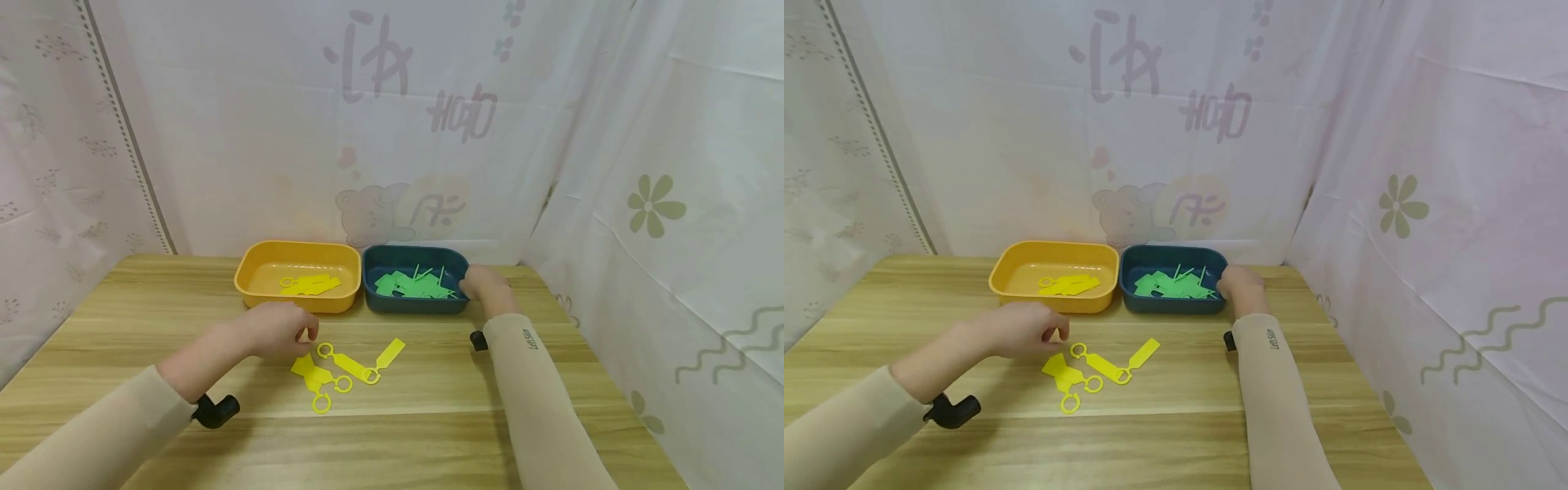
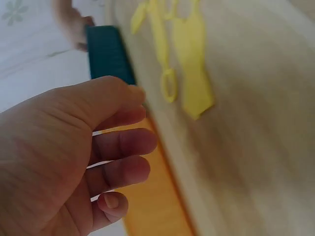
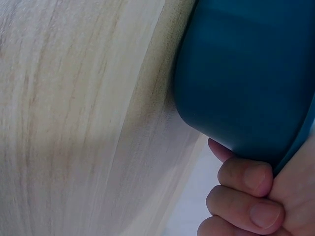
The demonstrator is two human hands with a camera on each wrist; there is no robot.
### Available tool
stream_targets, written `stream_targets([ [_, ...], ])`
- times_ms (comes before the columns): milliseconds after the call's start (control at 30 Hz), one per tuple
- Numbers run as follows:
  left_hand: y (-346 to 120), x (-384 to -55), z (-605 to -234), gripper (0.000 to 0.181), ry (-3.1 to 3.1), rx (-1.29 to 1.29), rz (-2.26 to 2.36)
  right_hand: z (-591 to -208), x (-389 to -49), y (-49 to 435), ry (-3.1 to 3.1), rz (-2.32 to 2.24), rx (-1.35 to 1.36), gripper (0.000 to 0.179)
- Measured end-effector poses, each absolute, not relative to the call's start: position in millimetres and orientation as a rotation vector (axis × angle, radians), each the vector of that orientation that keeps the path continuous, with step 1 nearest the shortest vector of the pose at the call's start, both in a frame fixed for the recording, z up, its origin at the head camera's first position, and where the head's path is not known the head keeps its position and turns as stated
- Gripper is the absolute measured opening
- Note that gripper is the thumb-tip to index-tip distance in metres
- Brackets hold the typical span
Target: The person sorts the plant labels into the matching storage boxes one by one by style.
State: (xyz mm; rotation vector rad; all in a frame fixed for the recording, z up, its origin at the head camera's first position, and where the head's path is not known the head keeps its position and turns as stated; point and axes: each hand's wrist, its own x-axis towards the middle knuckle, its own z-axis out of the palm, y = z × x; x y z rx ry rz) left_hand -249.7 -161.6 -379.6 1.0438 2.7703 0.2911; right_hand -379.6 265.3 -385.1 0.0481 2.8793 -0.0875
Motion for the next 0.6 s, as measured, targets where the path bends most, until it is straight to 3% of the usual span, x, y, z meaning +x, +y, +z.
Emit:
stream_targets([
  [267,-156,-245,-398,0.020,2.647,1.004,0.343,-386,-379,266,2.883,-0.095,0.036,0.045],
  [600,-153,-245,-404,0.019,2.627,1.012,0.314,-388,-381,267,2.878,-0.097,0.031,0.045],
])
